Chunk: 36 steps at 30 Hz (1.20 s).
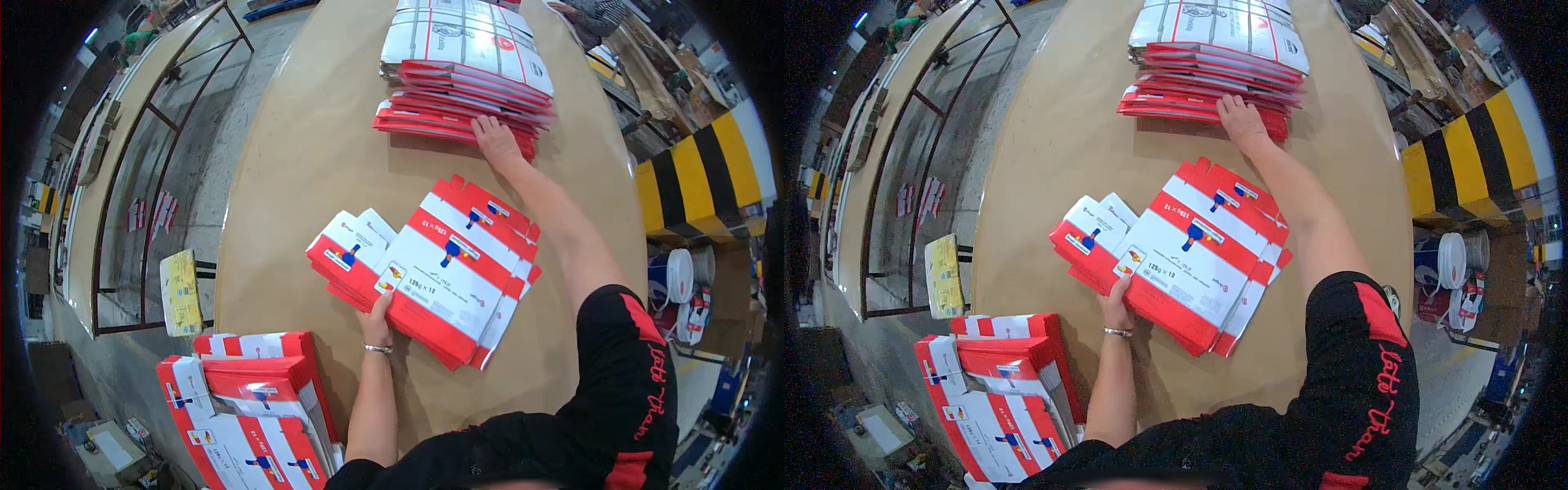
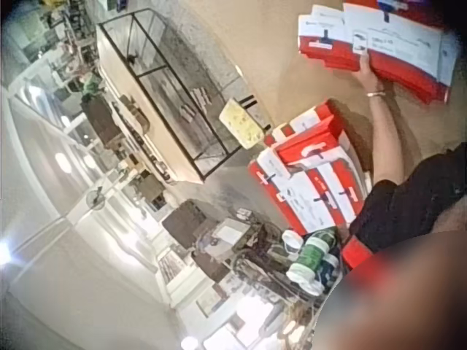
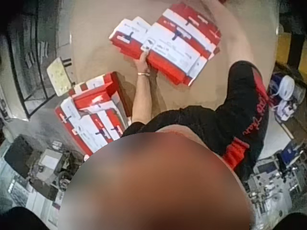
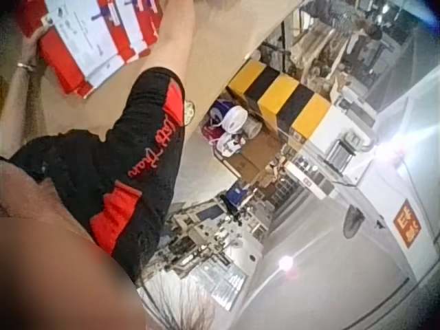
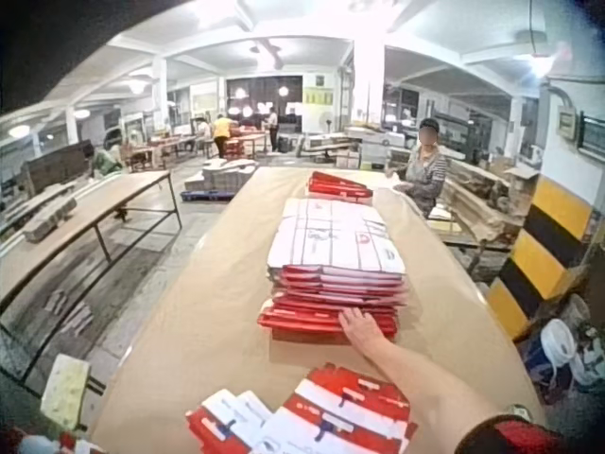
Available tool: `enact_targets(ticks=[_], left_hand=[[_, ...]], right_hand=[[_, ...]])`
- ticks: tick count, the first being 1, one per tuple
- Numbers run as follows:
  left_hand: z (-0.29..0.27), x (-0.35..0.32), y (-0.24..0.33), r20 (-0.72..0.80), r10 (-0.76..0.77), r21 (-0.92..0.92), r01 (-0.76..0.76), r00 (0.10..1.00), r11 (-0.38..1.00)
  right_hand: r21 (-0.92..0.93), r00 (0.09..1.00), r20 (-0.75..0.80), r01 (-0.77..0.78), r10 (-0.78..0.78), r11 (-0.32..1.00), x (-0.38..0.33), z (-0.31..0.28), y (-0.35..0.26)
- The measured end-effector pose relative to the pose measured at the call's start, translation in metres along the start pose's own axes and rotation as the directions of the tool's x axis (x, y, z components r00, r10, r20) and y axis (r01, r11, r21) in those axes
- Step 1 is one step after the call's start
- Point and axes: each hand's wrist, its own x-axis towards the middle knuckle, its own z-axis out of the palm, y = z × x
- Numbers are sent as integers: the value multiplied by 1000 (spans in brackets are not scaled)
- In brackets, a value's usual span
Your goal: The person is counting and stacking red and white cardboard boxes or packaging materials on a table.
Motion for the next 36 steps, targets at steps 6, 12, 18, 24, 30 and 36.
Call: enact_targets(ticks=[6,12,18,24,30,36], left_hand=[[-2,-1,-2,0,86,77,-86,996,993],[-2,-4,-3,-73,74,44,-71,995,997],[26,-9,13,-95,-93,122,104,991,987],[38,-50,14,-59,185,143,-175,981,974],[37,-115,66,241,341,114,-375,909,920],[56,-205,143,683,610,68,-867,401,494]], right_hand=[[84,999,48,20,-25,996,19,-11,7],[239,953,-90,303,-290,922,-27,-135,-31],[705,936,212,53,-282,707,-162,-192,-133],[783,936,227,-11,-269,622,-237,-222,-186],[819,977,-169,213,-131,533,-237,-269,-120],[692,995,96,-37,-41,721,-251,-353,-36]])
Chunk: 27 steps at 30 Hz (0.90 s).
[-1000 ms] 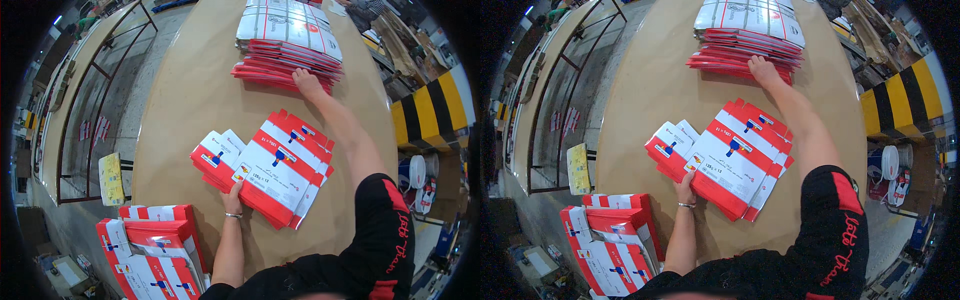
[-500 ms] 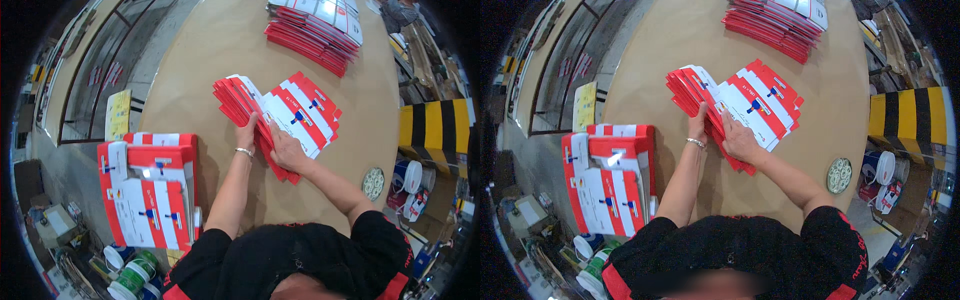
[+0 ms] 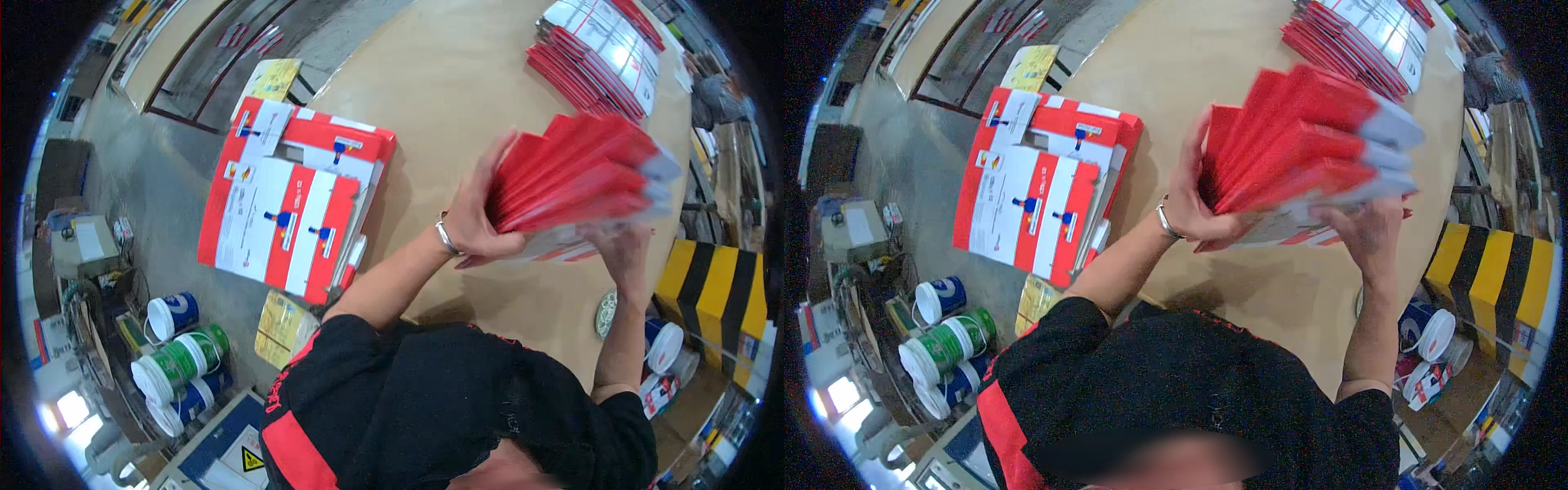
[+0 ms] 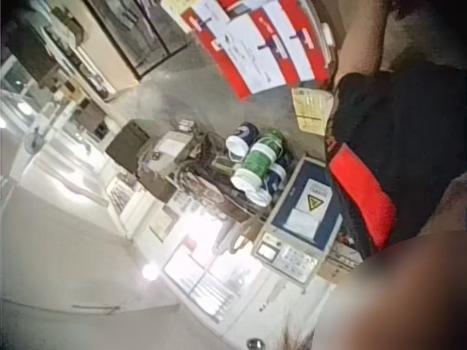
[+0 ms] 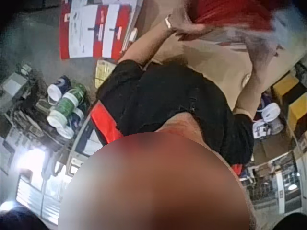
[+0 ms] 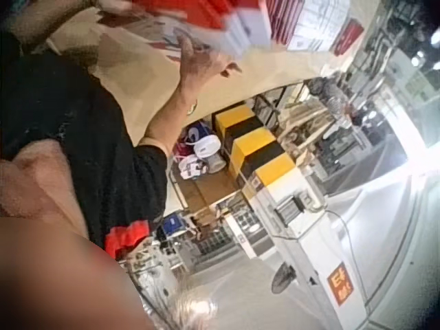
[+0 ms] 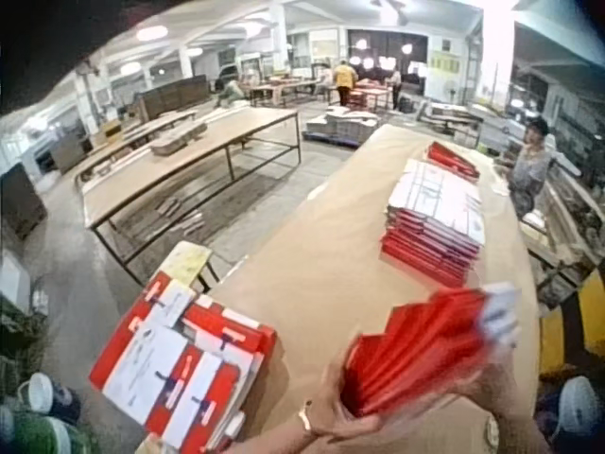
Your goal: The person is counting and stacking red and white cardboard boxes or packaging materials on a table.
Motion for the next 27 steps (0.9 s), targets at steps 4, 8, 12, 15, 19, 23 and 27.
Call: enact_targets(ticks=[4,8,12,15,19,23,27], left_hand=[[-16,-32,-6,203,66,245,-116,977,962],[-15,-55,-15,322,-234,531,30,917,847],[-8,-47,0,248,-296,122,274,922,954],[-3,-51,-27,160,-196,347,131,967,929],[0,-42,-44,113,-169,401,111,979,909],[1,-38,-50,103,-213,309,173,972,935],[0,-39,-56,132,-289,303,238,948,923]], right_hand=[[420,982,74,126,-172,899,-16,12,-28],[775,989,147,-98,-27,624,-32,59,-35],[618,989,-78,149,-128,772,-25,75,-46],[553,1000,-9,2,4,833,-25,77,-37],[280,974,-185,181,-132,943,-21,47,-42],[125,892,-422,234,-161,964,-33,1,-78],[-79,871,-354,336,-341,939,-34,5,-93]])
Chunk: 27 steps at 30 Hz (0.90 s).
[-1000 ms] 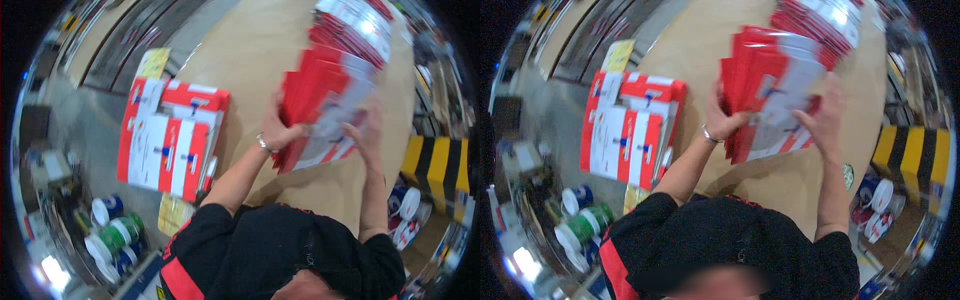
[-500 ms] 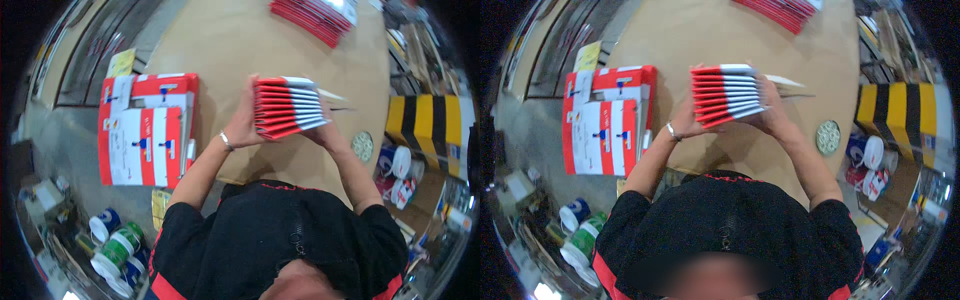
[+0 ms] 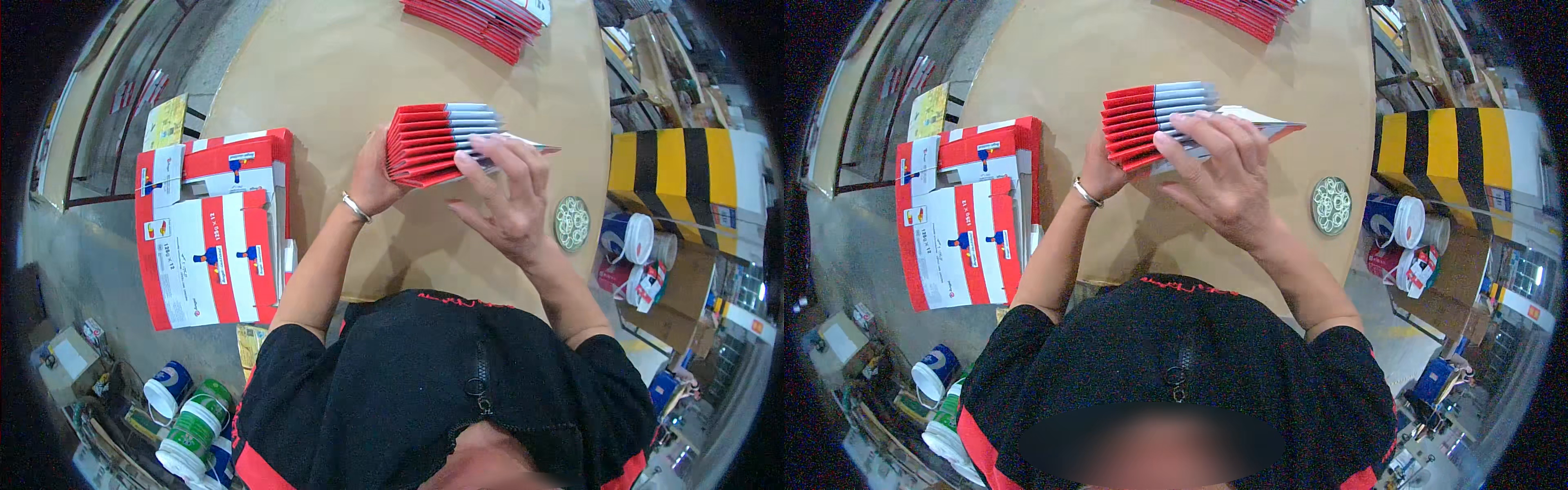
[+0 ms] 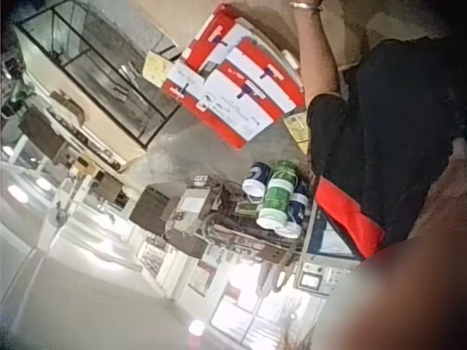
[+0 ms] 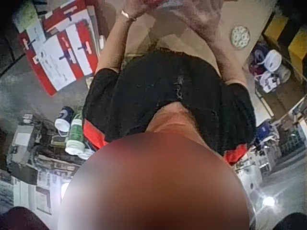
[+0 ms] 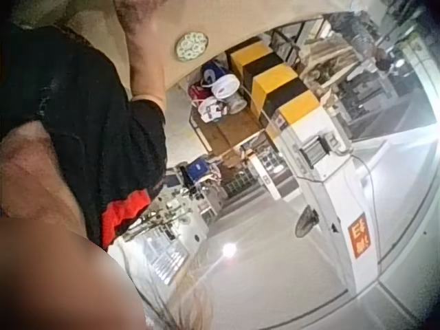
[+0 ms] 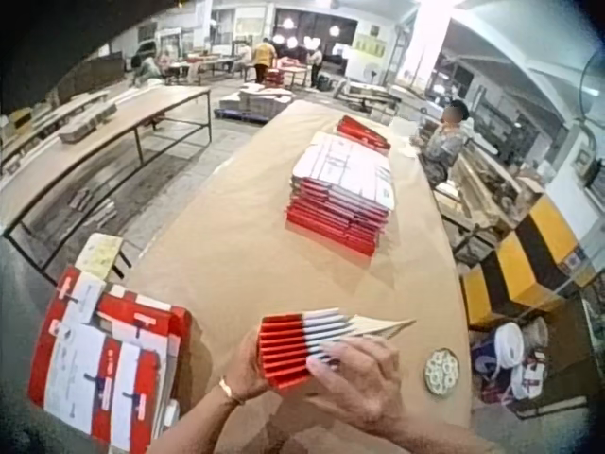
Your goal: The person is counting and stacking red and white cardboard boxes or packaging materials on a table.
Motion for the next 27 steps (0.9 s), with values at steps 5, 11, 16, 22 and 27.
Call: enact_targets(ticks=[5,11,16,22,27], left_hand=[[6,3,-12,-17,46,22,-46,999,999],[9,6,-12,-29,-25,17,25,999,1000],[9,6,-9,-30,-66,-3,66,997,998],[16,6,-16,-55,-166,-192,153,985,969],[12,11,-8,-107,-82,-52,77,991,996]], right_hand=[[12,993,-118,10,-8,1000,1,11,-4],[84,998,18,-62,60,995,9,4,-7],[69,997,42,-63,60,996,13,2,-8],[69,999,27,-27,25,997,19,2,-4],[152,1000,16,-12,10,988,24,3,-1]])
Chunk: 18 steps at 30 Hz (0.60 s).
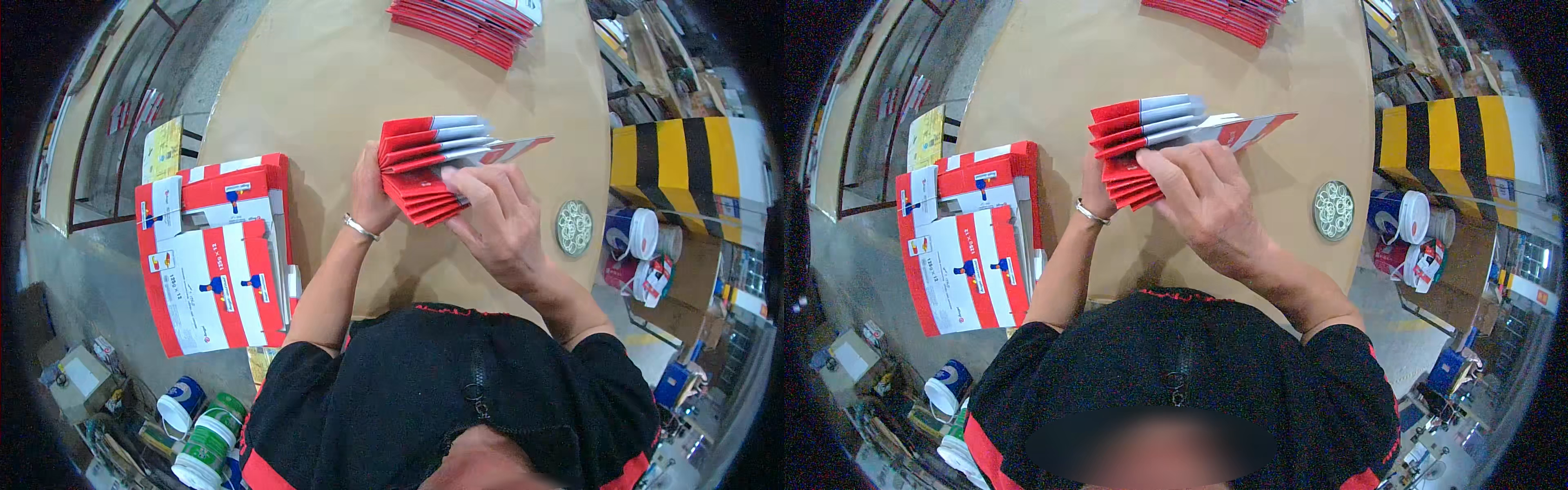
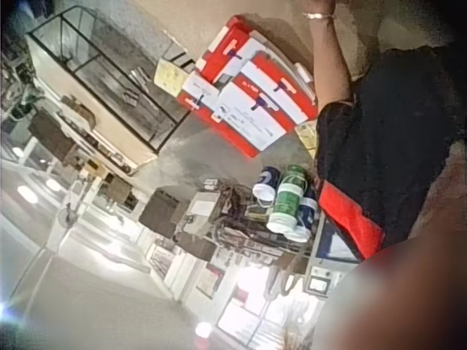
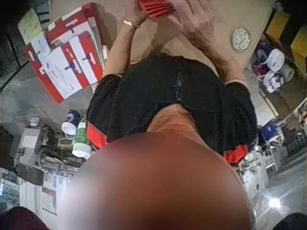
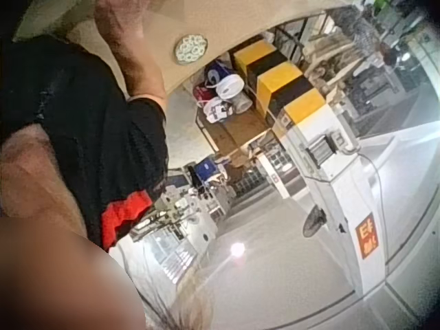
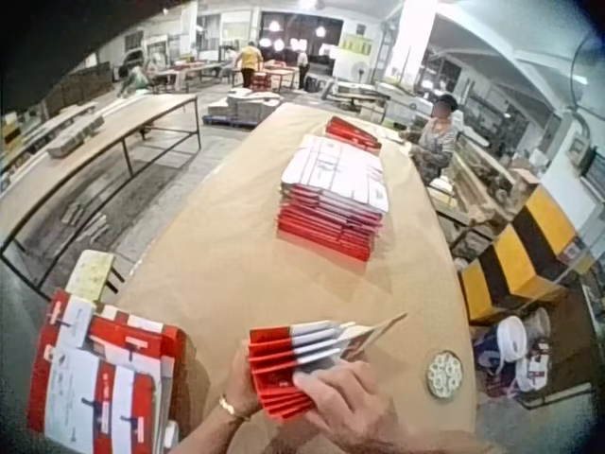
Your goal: The person is counting and stacking red and white cardboard boxes or packaging materials on a table.
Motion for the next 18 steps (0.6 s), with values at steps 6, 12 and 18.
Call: enact_targets(ticks=[6,12,18], left_hand=[[2,4,-2,34,-103,-51,105,994,993],[-6,26,5,26,-78,-131,81,997,988],[-14,78,-8,196,-556,-550,560,807,619]], right_hand=[[-35,976,175,-128,132,991,23,-13,6],[87,984,178,-12,-4,996,69,-24,67],[-15,920,-114,-378,374,926,105,29,278]])
